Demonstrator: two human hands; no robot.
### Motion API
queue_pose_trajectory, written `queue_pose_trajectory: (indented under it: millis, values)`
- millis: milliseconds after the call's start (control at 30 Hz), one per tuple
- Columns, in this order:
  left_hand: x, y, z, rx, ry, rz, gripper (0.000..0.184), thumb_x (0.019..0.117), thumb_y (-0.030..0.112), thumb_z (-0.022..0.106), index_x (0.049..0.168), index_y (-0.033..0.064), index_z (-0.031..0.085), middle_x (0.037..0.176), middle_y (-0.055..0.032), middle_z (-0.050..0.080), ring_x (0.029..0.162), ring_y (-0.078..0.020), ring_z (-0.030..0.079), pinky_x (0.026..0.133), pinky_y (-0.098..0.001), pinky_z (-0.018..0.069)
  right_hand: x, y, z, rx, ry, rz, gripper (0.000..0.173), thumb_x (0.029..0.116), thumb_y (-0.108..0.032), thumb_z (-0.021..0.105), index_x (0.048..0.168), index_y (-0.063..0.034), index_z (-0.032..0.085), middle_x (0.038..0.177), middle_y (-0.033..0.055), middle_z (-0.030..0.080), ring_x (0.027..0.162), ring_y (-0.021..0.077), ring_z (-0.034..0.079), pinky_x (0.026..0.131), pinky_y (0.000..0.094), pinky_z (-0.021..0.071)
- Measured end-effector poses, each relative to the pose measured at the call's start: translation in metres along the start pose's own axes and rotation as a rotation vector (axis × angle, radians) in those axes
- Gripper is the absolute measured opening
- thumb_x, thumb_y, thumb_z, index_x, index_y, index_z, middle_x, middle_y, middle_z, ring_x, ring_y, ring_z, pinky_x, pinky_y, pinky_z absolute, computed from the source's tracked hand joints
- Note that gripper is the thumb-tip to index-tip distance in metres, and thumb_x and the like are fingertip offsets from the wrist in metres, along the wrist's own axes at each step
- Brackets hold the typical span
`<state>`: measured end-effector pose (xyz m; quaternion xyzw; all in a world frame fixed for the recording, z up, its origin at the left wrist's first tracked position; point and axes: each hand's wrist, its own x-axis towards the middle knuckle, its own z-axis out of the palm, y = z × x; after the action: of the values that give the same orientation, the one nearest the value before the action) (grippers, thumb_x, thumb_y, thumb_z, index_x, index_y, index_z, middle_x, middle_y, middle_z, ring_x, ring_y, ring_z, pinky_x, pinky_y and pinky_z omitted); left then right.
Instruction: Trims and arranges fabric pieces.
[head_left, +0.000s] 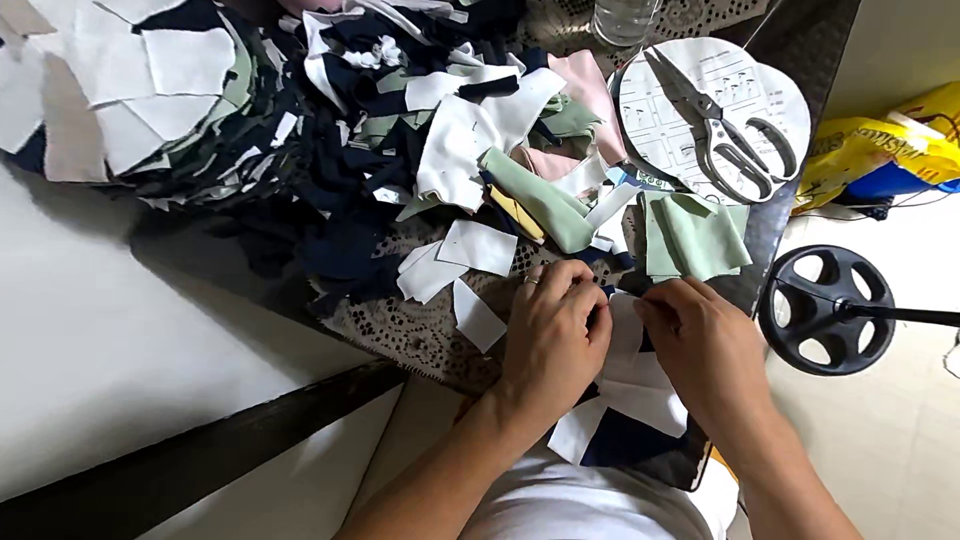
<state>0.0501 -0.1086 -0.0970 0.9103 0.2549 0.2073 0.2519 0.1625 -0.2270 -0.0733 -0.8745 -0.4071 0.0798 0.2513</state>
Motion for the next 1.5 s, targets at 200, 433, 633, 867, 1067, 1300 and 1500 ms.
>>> queue_pose_trajectory:
  millis: [200,433,633,867,1067,1300,1500]
  values:
    - [0.001,0.002,0.002,0.021,0.015,-0.015,0.012,0.0889,0.015,0.067,0.08,0.0096,0.073,0.11,-0.0099,0.07,0.106,-0.0295,0.065,0.085,-0.0473,0.0519,0.004,-0.001,0.002,-0.037,0.003,-0.016,0.013,0.0945,-0.015,0.066,0.088,-0.0054,0.072,0.076,0.0084,0.064,0.067,0.0241,0.065,0.057,0.0417,0.0514]
    - [0.004,0.003,0.003,0.03,0.016,-0.03,0.012,0.0884,0.015,0.068,0.079,0.0096,0.072,0.108,-0.0091,0.07,0.103,-0.0281,0.065,0.089,-0.0484,0.0509,0.006,-0.001,0.005,-0.056,0.025,-0.022,0.012,0.0927,-0.014,0.066,0.084,-0.0057,0.07,0.072,0.0074,0.062,0.064,0.0235,0.064,0.054,0.0405,0.0494]
    - [0.006,0.005,0.003,0.038,0.015,-0.049,0.012,0.0869,0.015,0.069,0.076,0.0099,0.07,0.107,-0.0093,0.069,0.104,-0.0294,0.064,0.085,-0.047,0.0516,0.0,0.006,-0.003,0.036,0.03,0.027,0.008,0.094,-0.012,0.066,0.098,-0.0064,0.071,0.079,0.0075,0.067,0.068,0.0221,0.066,0.059,0.0419,0.0542]
    - [0.007,0.005,0.002,0.034,0.013,-0.05,0.013,0.0872,0.016,0.068,0.076,0.0106,0.07,0.105,-0.0086,0.069,0.1,-0.0284,0.063,0.079,-0.0449,0.051,-0.028,0.012,-0.007,0.036,0.133,-0.042,0.02,0.0973,-0.021,0.06,0.102,-0.0107,0.077,0.096,0.0077,0.071,0.089,0.0233,0.066,0.074,0.0396,0.0535]
    - [0.007,0.005,0.002,0.044,0.009,-0.051,0.012,0.0868,0.016,0.07,0.076,0.01,0.07,0.105,-0.0091,0.068,0.098,-0.0283,0.063,0.079,-0.0445,0.0506,-0.028,0.005,0.006,-0.031,0.134,-0.097,0.026,0.0948,-0.028,0.061,0.112,-0.0197,0.079,0.123,0.0136,0.068,0.113,0.038,0.061,0.084,0.0542,0.0463]
    - [0.005,0.001,-0.003,-0.036,-0.001,-0.024,0.012,0.0886,0.018,0.068,0.08,0.0114,0.073,0.106,-0.0066,0.069,0.102,-0.0246,0.063,0.083,-0.0436,0.0496,-0.032,0.01,0.001,0.088,0.19,-0.085,0.025,0.0961,-0.026,0.059,0.108,-0.0156,0.078,0.121,0.012,0.069,0.11,0.0311,0.061,0.085,0.0483,0.0454]
    - [0.001,0.007,-0.031,-0.148,-0.063,0.136,0.013,0.0906,0.019,0.066,0.081,0.0144,0.074,0.109,-0.003,0.07,0.107,-0.0138,0.062,0.089,-0.0303,0.0496,-0.021,0.008,-0.015,0.252,0.033,-0.232,0.039,0.0923,-0.023,0.06,0.129,-0.0211,0.072,0.142,0.0097,0.058,0.127,0.0302,0.053,0.095,0.0514,0.046]
